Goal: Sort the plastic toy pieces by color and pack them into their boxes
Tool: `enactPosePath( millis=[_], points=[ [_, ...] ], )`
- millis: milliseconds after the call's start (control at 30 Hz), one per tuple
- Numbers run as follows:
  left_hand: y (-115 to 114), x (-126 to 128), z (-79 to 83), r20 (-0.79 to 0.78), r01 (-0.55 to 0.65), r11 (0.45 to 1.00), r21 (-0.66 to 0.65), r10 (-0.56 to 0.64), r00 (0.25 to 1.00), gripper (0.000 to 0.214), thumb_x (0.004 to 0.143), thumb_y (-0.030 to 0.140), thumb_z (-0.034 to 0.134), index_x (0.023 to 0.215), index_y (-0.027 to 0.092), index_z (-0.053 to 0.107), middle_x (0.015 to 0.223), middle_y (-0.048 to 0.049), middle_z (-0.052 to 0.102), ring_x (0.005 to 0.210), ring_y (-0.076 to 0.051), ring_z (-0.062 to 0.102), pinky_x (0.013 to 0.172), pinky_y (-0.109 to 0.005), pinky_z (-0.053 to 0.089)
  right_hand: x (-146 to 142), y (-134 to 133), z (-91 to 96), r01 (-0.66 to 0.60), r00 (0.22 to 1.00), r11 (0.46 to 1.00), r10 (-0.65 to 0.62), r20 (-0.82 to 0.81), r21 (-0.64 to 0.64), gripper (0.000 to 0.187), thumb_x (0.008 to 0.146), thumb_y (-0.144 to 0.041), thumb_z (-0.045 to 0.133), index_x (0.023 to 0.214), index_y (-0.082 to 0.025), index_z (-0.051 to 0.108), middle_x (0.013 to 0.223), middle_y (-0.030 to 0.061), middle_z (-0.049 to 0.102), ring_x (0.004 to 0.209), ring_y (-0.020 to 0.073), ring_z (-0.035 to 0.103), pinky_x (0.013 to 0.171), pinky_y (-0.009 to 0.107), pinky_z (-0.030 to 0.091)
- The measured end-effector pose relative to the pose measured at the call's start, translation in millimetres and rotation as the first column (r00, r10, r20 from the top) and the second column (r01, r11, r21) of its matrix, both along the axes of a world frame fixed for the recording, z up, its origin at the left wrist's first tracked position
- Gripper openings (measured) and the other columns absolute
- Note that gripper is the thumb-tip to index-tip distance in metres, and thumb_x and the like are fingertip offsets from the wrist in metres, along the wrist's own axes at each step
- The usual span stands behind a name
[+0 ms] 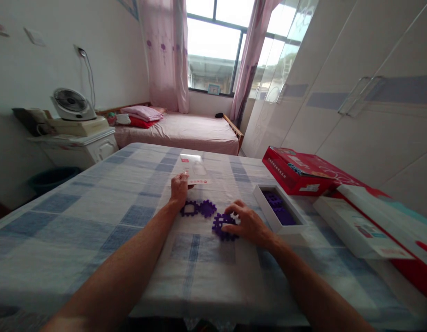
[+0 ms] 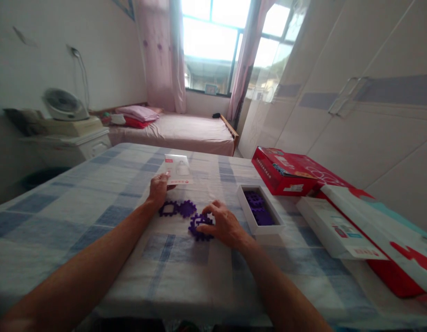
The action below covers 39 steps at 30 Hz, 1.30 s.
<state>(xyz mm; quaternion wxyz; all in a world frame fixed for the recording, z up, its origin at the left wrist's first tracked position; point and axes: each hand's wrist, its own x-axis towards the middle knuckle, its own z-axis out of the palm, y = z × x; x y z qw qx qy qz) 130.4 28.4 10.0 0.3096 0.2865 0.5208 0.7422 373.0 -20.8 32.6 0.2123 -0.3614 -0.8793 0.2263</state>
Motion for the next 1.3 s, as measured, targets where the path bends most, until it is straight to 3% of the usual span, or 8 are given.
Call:
enactPosePath(
  millis=[133, 500, 633, 733, 800, 900, 1133, 1300],
  points=[
    [0, 0, 0.5, -0.001, -0.006, 1.000, -0.009, 0.006, 1.000, 0.014, 0.071, 0.026, 0.052, 0.066, 0.014, 0.057, 0.058, 0.0017, 0.056, 0.052, -0.011, 0.055, 0.052, -0.024, 0.052, 2, 0, 0.4, -0.014, 0.995, 0.999, 0.009, 0.104, 0.050, 0.056, 0.068, -0.043, 0.072, 0.116, -0.020, 0.058, 0.108, 0.0083, 0.057, 0.104, 0.0225, 0.050, 0.090, 0.037, 0.039],
    [0, -2, -1.1, -0.025, 0.014, 1.000, -0.004, -0.014, 1.000, 0.018, 0.070, 0.030, 0.053, 0.068, 0.013, 0.058, 0.061, 0.0005, 0.058, 0.055, -0.012, 0.057, 0.053, -0.026, 0.053, 1, -25, 20.0, -0.022, 1.000, 0.990, 0.019, -0.019, -0.141, 0.026, 0.072, -0.023, 0.065, 0.095, -0.020, 0.056, 0.086, -0.0004, 0.060, 0.077, 0.0122, 0.055, 0.070, 0.025, 0.043],
    [0, -2, -0.3, -0.026, 0.017, 1.000, -0.007, -0.017, 1.000, 0.018, 0.069, 0.030, 0.053, 0.070, 0.012, 0.059, 0.061, 0.0002, 0.059, 0.054, -0.012, 0.056, 0.053, -0.026, 0.053, 39, -8, 49.1, 0.219, 0.954, 0.969, -0.238, -0.182, -0.117, 0.029, 0.075, -0.031, 0.062, 0.100, -0.019, 0.055, 0.085, 0.0018, 0.064, 0.075, 0.0142, 0.059, 0.069, 0.027, 0.046],
    [-1, -1, 0.1, -0.027, 0.020, 1.000, -0.009, -0.021, 0.999, 0.018, 0.068, 0.030, 0.054, 0.070, 0.012, 0.059, 0.061, 0.0004, 0.059, 0.054, -0.011, 0.057, 0.052, -0.025, 0.053, 82, 16, 60.4, 0.486, 0.847, 0.873, -0.484, -0.221, -0.046, 0.035, 0.073, -0.038, 0.062, 0.101, -0.017, 0.056, 0.088, 0.0058, 0.065, 0.077, 0.0178, 0.061, 0.069, 0.030, 0.048],
    [-1, -1, -0.2, -0.026, 0.021, 1.000, -0.009, -0.021, 0.999, 0.018, 0.068, 0.030, 0.054, 0.069, 0.013, 0.059, 0.062, 0.0003, 0.059, 0.054, -0.011, 0.057, 0.052, -0.024, 0.053, 106, 30, 57.1, 0.566, 0.808, 0.823, -0.564, -0.169, -0.040, 0.037, 0.072, -0.039, 0.062, 0.101, -0.016, 0.058, 0.088, 0.0072, 0.067, 0.078, 0.0194, 0.062, 0.070, 0.032, 0.048],
    [0, -2, -1.8, -0.025, 0.020, 1.000, -0.006, -0.020, 0.999, 0.018, 0.068, 0.030, 0.055, 0.068, 0.013, 0.059, 0.065, -0.0003, 0.060, 0.057, -0.012, 0.057, 0.051, -0.023, 0.053, 126, 40, 44.2, 0.551, 0.830, 0.833, -0.553, -0.077, -0.050, 0.039, 0.074, -0.039, 0.059, 0.104, -0.016, 0.060, 0.098, 0.0097, 0.067, 0.087, 0.0206, 0.063, 0.076, 0.033, 0.048],
    [1, -5, -4.7, -0.040, 0.017, 1.000, -0.001, -0.017, 0.999, 0.020, 0.067, 0.032, 0.055, 0.070, 0.013, 0.060, 0.067, -0.0007, 0.060, 0.060, -0.012, 0.057, 0.050, -0.022, 0.052, 135, 27, 33.6, 0.630, 0.764, 0.764, -0.642, 0.065, 0.140, 0.030, 0.081, -0.031, 0.046, 0.097, -0.017, 0.068, 0.097, 0.0099, 0.069, 0.088, 0.0210, 0.063, 0.080, 0.033, 0.046],
    [0, -4, -1.9, -0.034, 0.007, 1.000, -0.003, -0.007, 0.999, 0.017, 0.065, 0.030, 0.055, 0.068, 0.014, 0.060, 0.067, -0.0005, 0.059, 0.060, -0.012, 0.055, 0.049, -0.022, 0.052, 136, 16, 31.3, 0.553, 0.809, 0.813, -0.576, 0.119, 0.182, 0.028, 0.081, -0.030, 0.047, 0.093, -0.022, 0.071, 0.093, 0.0048, 0.071, 0.089, 0.0203, 0.063, 0.083, 0.033, 0.045]
  ],
)
